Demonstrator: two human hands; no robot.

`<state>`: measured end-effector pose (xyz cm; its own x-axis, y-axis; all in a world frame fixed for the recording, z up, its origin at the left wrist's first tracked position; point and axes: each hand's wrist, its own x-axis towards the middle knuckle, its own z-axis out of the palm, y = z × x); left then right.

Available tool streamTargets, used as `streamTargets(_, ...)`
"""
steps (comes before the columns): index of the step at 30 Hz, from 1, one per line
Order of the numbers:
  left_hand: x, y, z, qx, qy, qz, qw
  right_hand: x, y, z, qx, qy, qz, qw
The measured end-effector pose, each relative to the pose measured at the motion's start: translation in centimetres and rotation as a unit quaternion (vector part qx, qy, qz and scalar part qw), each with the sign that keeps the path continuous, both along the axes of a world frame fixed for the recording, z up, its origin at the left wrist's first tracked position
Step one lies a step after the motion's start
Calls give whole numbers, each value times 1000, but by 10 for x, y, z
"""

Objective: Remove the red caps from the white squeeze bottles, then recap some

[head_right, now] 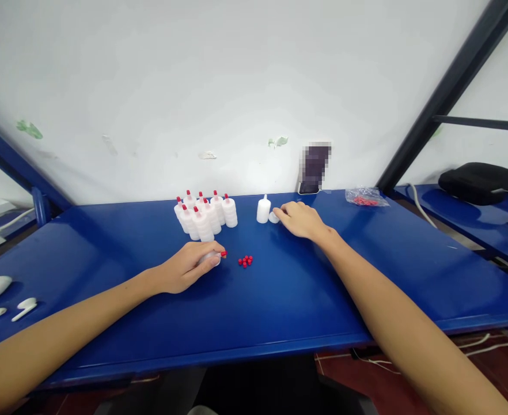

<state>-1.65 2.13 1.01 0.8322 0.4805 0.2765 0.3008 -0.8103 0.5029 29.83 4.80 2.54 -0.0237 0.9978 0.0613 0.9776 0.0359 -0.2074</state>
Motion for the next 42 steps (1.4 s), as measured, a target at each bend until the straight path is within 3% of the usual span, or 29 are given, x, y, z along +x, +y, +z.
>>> streamTargets(9, 0, -3, 1, 17, 13, -10, 1000, -12, -3, -5, 48, 24, 29, 998)
streamTargets(15, 0, -2, 0, 15, 11, -8, 1000, -15, -5, -8, 124, 75, 115, 983)
streamTargets(23, 0, 0, 2, -42, -8, 21, 999, -12, -4, -18, 33, 92, 165, 981)
streamTargets(32, 1, 0, 0, -91, -42, 37, 994, -14, -4, -23, 73, 75, 179, 978)
streamTargets(36, 0, 1, -1, -80, -39, 35, 995, -18, -5, -22, 186, 77, 207, 957)
streamTargets(40, -4, 0, -5, -9, -54, 20, 998, -28, -12, -10, 384, 118, 186, 897)
streamTargets(42, -5, -2, -7, 39, -71, 9, 997, -36, -20, -4, 442, 145, 173, 868)
